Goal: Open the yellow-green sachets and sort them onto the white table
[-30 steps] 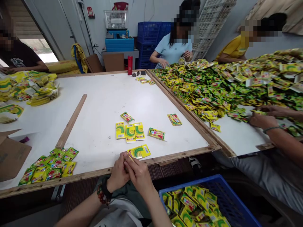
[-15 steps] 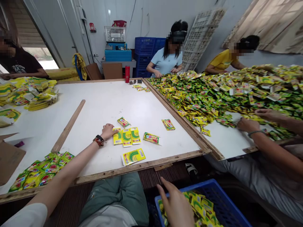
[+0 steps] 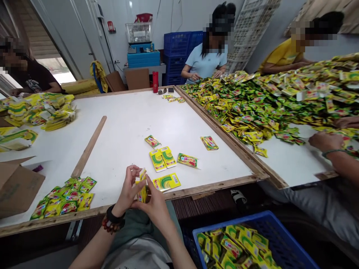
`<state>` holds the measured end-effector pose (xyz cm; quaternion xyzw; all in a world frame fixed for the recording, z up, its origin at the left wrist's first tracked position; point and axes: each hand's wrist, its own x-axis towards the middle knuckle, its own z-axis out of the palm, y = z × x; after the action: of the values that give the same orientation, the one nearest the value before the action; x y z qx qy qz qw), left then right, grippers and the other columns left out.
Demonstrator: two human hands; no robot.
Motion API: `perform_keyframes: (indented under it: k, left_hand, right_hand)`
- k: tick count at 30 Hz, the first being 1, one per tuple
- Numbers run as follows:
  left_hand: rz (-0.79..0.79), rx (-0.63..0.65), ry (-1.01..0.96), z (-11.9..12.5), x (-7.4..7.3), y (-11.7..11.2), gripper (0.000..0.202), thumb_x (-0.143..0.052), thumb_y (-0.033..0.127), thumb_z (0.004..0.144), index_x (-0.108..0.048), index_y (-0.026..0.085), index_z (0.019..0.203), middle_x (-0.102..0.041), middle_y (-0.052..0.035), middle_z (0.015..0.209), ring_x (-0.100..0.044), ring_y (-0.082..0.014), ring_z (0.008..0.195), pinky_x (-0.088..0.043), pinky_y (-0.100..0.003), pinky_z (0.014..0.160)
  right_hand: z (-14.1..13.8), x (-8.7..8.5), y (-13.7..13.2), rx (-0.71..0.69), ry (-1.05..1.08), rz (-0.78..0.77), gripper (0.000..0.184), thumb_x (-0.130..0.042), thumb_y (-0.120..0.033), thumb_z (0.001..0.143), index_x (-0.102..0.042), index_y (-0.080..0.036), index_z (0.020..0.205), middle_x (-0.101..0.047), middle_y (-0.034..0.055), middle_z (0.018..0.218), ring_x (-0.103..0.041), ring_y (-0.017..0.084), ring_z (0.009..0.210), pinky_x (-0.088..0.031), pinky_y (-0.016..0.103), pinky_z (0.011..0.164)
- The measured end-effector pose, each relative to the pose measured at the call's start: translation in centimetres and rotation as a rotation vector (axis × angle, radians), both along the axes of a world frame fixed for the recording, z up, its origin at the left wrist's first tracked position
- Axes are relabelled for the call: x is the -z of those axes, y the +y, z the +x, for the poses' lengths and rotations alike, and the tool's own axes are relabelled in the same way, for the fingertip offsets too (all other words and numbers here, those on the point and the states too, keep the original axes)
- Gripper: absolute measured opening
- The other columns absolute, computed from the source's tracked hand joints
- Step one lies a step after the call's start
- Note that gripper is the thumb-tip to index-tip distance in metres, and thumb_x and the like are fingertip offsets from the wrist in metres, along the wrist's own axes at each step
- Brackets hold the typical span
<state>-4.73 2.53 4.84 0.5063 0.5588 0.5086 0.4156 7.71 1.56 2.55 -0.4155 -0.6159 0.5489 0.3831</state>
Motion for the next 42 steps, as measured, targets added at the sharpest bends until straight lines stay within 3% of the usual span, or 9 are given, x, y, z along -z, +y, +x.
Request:
perform_keyframes:
  k: [4,10,17,22,26,29,32,37,42]
  left_hand:
    - [-0.098,0.171,-0.248,0.9,1.8,-1.9,0.065,-0.067,0.053,0.076,-0.041,0.022,0.127,-0.056,-0.0102,0.124,-0.057,-0.0237,0.112,-0.046,-0.035,0.095]
    - [-0.034,0.059,-0.335,2.8,2.4,-2.1,0.059,-0.064,0.054,0.08,-0.04,0.023,0.124,-0.062,-0.0084,0.112,-0.061,-0.0232,0.109,-0.046,-0.038,0.098]
    - [0.097,-0.218,0.054,4.1,4.6,-2.8,0.062,-0.076,0.045,0.072,-0.04,0.024,0.119,-0.061,-0.0082,0.109,-0.063,-0.0218,0.097,-0.052,-0.035,0.084]
    - [0.372,-0.181,0.314,5.0,5.5,-3.1,0.031,-0.069,0.037,0.077,-0.047,0.024,0.095,-0.065,-0.0073,0.105,-0.065,-0.0228,0.099,-0.054,-0.036,0.082]
    - [0.489,-0.159,0.38,5.3,5.6,-2.7,0.037,-0.063,0.031,0.08,-0.045,0.022,0.11,-0.06,-0.0119,0.122,-0.061,-0.024,0.113,-0.053,-0.037,0.087]
    - [0.392,-0.075,0.374,5.1,5.6,-2.5,0.053,-0.059,0.029,0.082,-0.037,0.018,0.129,-0.054,-0.0158,0.133,-0.057,-0.0239,0.12,-0.052,-0.038,0.094]
    - [0.279,0.002,0.431,4.8,5.8,-2.3,0.04,-0.059,0.028,0.08,-0.048,0.018,0.117,-0.066,-0.0111,0.109,-0.067,-0.0237,0.096,-0.056,-0.038,0.079]
    - [0.231,0.005,0.415,4.9,6.1,-2.1,0.048,-0.065,0.028,0.071,-0.045,0.018,0.114,-0.067,-0.0083,0.094,-0.068,-0.0234,0.078,-0.055,-0.035,0.067]
    - [0.178,-0.006,0.407,5.0,5.5,-1.8,0.029,-0.059,0.028,0.077,-0.046,0.021,0.102,-0.065,-0.0034,0.082,-0.065,-0.0201,0.069,-0.05,-0.029,0.059]
  right_hand:
    - [2.3,-0.3,-0.3,-0.092,0.196,-0.146,0.089,-0.087,-0.038,0.056,-0.051,-0.027,0.137,-0.058,0.0101,0.136,-0.056,0.028,0.124,-0.045,0.047,0.103]
    - [3.3,-0.3,-0.1,-0.163,0.402,-0.238,0.059,-0.073,-0.043,0.076,-0.056,-0.031,0.132,-0.053,0.0071,0.142,-0.052,0.024,0.129,-0.036,0.047,0.109]
    - [3.9,1.0,-1.5,0.063,0.352,-0.105,0.064,-0.065,-0.047,0.082,-0.044,-0.034,0.141,-0.042,0.0047,0.151,-0.039,0.026,0.138,-0.031,0.048,0.112]
    - [2.9,0.8,-2.1,0.221,0.275,-0.139,0.049,-0.054,-0.048,0.089,-0.056,-0.026,0.134,-0.054,0.0073,0.141,-0.047,0.027,0.133,-0.033,0.048,0.112]
    - [2.5,-0.3,-1.7,0.358,0.112,-0.002,0.041,-0.051,-0.038,0.092,-0.059,-0.024,0.13,-0.062,0.0069,0.132,-0.057,0.027,0.123,-0.045,0.045,0.105]
    - [2.8,-1.3,-1.4,0.277,-0.061,0.234,0.036,-0.057,-0.029,0.089,-0.064,-0.027,0.125,-0.066,0.0063,0.126,-0.063,0.027,0.116,-0.051,0.042,0.099]
    - [3.0,-1.8,-1.2,0.239,-0.165,0.431,0.034,-0.064,-0.022,0.083,-0.069,-0.027,0.117,-0.07,0.0079,0.117,-0.068,0.027,0.107,-0.056,0.038,0.092]
    - [2.8,-1.9,-0.6,0.359,-0.214,0.386,0.03,-0.057,-0.021,0.089,-0.069,-0.024,0.116,-0.073,0.0081,0.108,-0.075,0.022,0.081,-0.062,0.031,0.072]
    - [3.2,-2.0,-0.2,0.188,-0.237,0.431,0.036,-0.057,-0.021,0.089,-0.064,-0.024,0.124,-0.069,0.0081,0.119,-0.069,0.025,0.105,-0.057,0.039,0.091]
